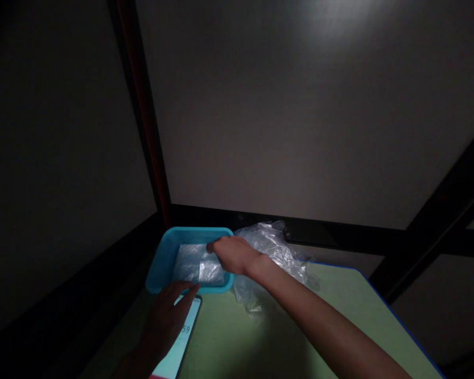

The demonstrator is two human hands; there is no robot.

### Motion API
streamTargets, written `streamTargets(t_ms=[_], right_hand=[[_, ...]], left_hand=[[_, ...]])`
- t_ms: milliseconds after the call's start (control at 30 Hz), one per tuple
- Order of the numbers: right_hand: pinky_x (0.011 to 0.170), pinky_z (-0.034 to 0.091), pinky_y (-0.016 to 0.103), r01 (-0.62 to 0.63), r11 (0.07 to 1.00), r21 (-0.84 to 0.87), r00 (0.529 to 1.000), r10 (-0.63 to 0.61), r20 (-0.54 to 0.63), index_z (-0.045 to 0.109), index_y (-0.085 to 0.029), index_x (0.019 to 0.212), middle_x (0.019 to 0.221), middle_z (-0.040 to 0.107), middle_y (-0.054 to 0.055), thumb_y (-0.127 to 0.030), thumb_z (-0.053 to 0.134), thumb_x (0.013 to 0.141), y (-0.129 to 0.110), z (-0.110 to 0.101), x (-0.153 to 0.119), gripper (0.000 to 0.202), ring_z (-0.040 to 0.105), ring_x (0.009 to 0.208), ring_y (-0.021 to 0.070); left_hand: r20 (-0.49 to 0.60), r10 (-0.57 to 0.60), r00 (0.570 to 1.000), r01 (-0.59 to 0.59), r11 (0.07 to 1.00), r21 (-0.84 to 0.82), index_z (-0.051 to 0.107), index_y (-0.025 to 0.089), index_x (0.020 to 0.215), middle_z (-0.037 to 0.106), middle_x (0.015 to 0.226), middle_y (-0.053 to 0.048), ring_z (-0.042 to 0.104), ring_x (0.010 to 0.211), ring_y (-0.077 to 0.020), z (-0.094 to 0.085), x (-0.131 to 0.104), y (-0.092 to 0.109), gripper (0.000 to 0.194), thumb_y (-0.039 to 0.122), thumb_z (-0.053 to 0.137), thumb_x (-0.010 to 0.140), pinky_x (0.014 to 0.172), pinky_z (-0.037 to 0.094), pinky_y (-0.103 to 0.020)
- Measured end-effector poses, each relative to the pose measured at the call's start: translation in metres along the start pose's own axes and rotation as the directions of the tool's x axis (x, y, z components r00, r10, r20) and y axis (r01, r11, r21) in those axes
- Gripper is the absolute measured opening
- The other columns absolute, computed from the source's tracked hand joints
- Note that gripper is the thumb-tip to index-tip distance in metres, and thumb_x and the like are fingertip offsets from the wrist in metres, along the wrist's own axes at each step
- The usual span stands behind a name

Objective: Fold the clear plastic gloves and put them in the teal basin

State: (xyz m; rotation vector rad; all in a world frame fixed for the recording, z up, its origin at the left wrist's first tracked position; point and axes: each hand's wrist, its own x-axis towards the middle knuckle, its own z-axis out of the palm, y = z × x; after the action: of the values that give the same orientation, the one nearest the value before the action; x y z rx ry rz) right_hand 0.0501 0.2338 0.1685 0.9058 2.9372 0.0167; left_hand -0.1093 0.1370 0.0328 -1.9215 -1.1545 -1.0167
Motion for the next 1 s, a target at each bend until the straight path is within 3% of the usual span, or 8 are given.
streamTargets(t_ms=[167,500,733,1000], right_hand=[[0.068,0.045,0.030,-0.091,0.990,0.112,0.973,0.112,-0.202,0.063,-0.016,0.101,0.096,0.070,0.010,-0.009,0.045,0.084,0.014,0.006,-0.055,0.026,0.066,0.086,0.0243],[0.074,0.048,0.031,-0.252,0.921,0.296,0.928,0.317,-0.196,0.065,-0.018,0.099,0.097,0.070,0.008,-0.006,0.048,0.080,0.021,0.035,-0.132,0.028,0.066,0.086,0.0217],[0.077,0.049,0.034,-0.219,0.912,0.348,0.924,0.308,-0.226,0.065,-0.017,0.093,0.099,0.070,0.010,-0.008,0.044,0.082,0.028,0.052,-0.155,0.025,0.066,0.087,0.0220],[0.071,0.049,0.033,-0.212,0.892,0.398,0.920,0.320,-0.226,0.065,-0.016,0.091,0.089,0.069,0.009,-0.005,0.047,0.078,0.036,0.065,-0.154,0.024,0.064,0.078,0.0208]], left_hand=[[0.020,-0.013,1.000,0.013,1.000,-0.002,0.064,0.014,0.096,0.065,0.083,-0.007,0.061,0.079,-0.0175,0.001,0.003,-0.002,0.032,0.003,0.034,0.090,0.067,0.053,-0.030],[0.022,0.049,0.999,-0.049,0.998,-0.036,0.063,0.016,0.090,0.064,0.078,-0.006,0.059,0.072,-0.0181,0.003,0.010,-0.013,0.033,-0.002,0.036,0.083,0.062,0.051,-0.029],[0.123,0.022,0.992,-0.018,0.999,-0.037,0.063,0.015,0.088,0.064,0.080,-0.008,0.060,0.073,-0.0214,0.004,0.017,-0.030,0.031,-0.002,0.039,0.079,0.063,0.052,-0.032],[0.204,-0.037,0.978,0.053,0.996,-0.069,0.064,0.016,0.088,0.064,0.079,-0.007,0.061,0.072,-0.0219,0.001,0.030,-0.041,0.027,0.003,0.042,0.079,0.063,0.051,-0.032]])
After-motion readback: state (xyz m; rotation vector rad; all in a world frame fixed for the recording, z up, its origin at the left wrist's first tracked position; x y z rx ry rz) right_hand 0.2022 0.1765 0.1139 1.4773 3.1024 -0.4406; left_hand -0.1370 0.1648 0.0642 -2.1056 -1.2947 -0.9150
